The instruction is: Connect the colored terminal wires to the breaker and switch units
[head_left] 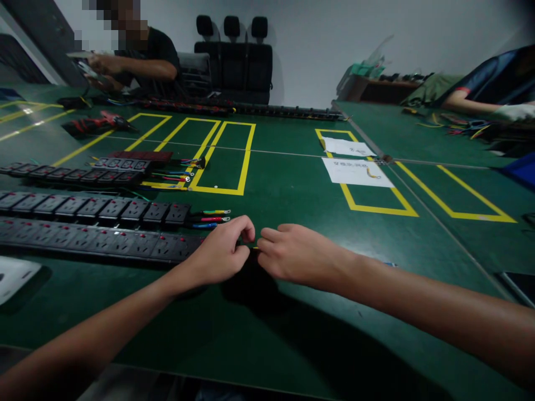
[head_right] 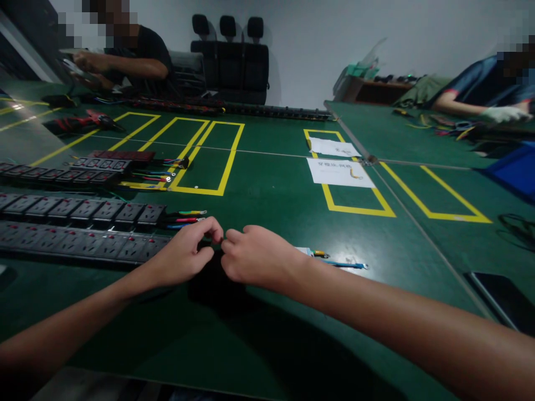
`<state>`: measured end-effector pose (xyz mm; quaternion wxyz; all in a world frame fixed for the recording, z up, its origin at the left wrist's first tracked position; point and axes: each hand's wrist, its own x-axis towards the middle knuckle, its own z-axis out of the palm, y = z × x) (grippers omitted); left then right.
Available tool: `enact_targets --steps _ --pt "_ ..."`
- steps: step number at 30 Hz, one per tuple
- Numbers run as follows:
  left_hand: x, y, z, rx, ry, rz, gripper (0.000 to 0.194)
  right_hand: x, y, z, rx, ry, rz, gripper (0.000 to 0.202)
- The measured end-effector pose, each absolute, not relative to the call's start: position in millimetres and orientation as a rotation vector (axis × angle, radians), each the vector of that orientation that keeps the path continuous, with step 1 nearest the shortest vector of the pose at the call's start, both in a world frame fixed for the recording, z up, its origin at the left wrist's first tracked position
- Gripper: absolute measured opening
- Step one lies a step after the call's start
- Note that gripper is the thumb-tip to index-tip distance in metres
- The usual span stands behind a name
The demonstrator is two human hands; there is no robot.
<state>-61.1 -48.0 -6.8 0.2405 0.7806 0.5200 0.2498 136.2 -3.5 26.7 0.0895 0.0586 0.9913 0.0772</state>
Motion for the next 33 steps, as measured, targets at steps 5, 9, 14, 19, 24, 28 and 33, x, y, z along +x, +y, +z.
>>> enact_targets --steps 5,9,14,19,24,28,33 --pt "-62 -44 -10 2.061 1.43 0.758 0.019 128 -3 14 -0.028 2.882 0.376 0.026" --pt "-63 -45 -13 2.083 1.415 0.79 0.018 126 0 12 -0.071 2.853 0.413 0.024" --pt "-61 -48 -18 2.264 1.469 0.661 0.014 126 -7 9 0.047 2.82 0.382 0.023" --pt "-60 -49 -21 2.323 1.515 0.585 0.015 123 -12 15 0.155 2.84 0.32 0.023" --pt "-61 -47 -22 2.275 1.554 0.56 0.015 119 -16 21 0.345 2.838 0.209 0.021" --pt "-60 -48 -21 2.282 1.58 0.512 0.016 119 -18 19 0.417 2.838 0.174 0.021" --pt "-61 -49 -20 2.362 1.539 0.462 0.021 128 -13 25 0.448 2.853 0.167 0.015"
